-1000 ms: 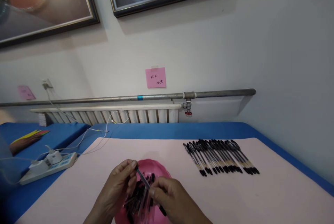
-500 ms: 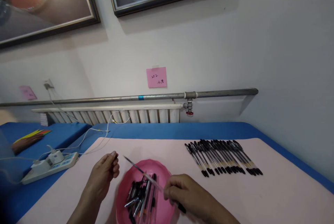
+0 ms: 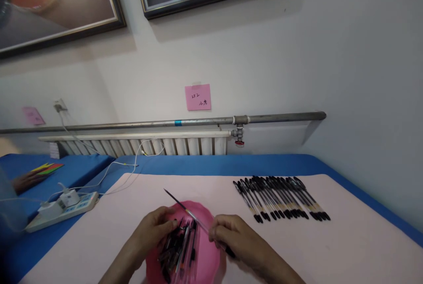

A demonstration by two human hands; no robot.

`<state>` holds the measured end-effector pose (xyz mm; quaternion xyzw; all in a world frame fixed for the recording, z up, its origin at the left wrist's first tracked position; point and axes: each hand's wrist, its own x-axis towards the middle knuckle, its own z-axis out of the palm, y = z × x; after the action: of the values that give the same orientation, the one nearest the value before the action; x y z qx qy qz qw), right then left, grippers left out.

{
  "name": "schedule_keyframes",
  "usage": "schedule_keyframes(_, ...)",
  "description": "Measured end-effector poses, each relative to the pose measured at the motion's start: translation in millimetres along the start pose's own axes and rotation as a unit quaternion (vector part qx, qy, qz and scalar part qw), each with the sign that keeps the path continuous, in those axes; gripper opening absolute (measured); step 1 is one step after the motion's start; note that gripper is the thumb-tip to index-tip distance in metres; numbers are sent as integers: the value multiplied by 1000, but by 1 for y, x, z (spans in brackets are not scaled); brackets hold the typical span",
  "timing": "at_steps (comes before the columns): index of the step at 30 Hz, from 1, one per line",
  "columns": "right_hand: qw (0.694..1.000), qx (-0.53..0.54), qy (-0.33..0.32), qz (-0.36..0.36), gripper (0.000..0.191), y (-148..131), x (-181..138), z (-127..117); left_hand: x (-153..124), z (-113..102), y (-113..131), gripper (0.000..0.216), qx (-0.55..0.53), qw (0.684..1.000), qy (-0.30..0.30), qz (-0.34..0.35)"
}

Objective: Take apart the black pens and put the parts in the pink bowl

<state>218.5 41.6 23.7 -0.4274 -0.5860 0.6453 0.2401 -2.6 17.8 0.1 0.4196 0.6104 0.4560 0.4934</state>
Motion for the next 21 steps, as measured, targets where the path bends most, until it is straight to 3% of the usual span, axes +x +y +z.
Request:
schedule_keyframes(3, 1000, -2, -17, -4, 10, -1, -1, 4, -2, -1, 6, 41, -131, 991, -35, -12)
schedule_keyframes(6, 999, -14, -35, -3, 10, -1, -3, 7, -4, -4, 15, 41, -256, 964, -64, -30)
schedule_keyframes(8, 998, -26, -53, 1, 10, 0, -3, 7, -2, -12, 19, 38, -282, 959, -26, -12)
schedule_keyframes(12, 998, -30, -56, 4, 9, 4, 0, 3, 3, -42, 24, 37, -311, 941, 120, 61)
schedule_keyframes(14, 1000, -1, -22, 6, 10, 7, 3, 0, 4, -49, 21, 35, -232, 956, 164, 68)
schedule_keyframes(15, 1000, 15, -5, 7, 11, 9, 5, 0, 4, -48, 18, 35, -164, 972, 156, 61)
schedule_keyframes(17, 999, 39, 15, 6, 12, 12, 7, -1, 4, -37, 8, 36, -7, 995, 89, 34)
schedule_keyframes(19, 998, 56, 21, 4, 13, 13, 9, 0, 5, -21, -2, 34, 111, 994, 12, 14)
schedule_keyframes(21, 996, 81, 24, 3, 12, 14, 9, 1, 7, -8, -9, 30, 179, 984, -5, 14)
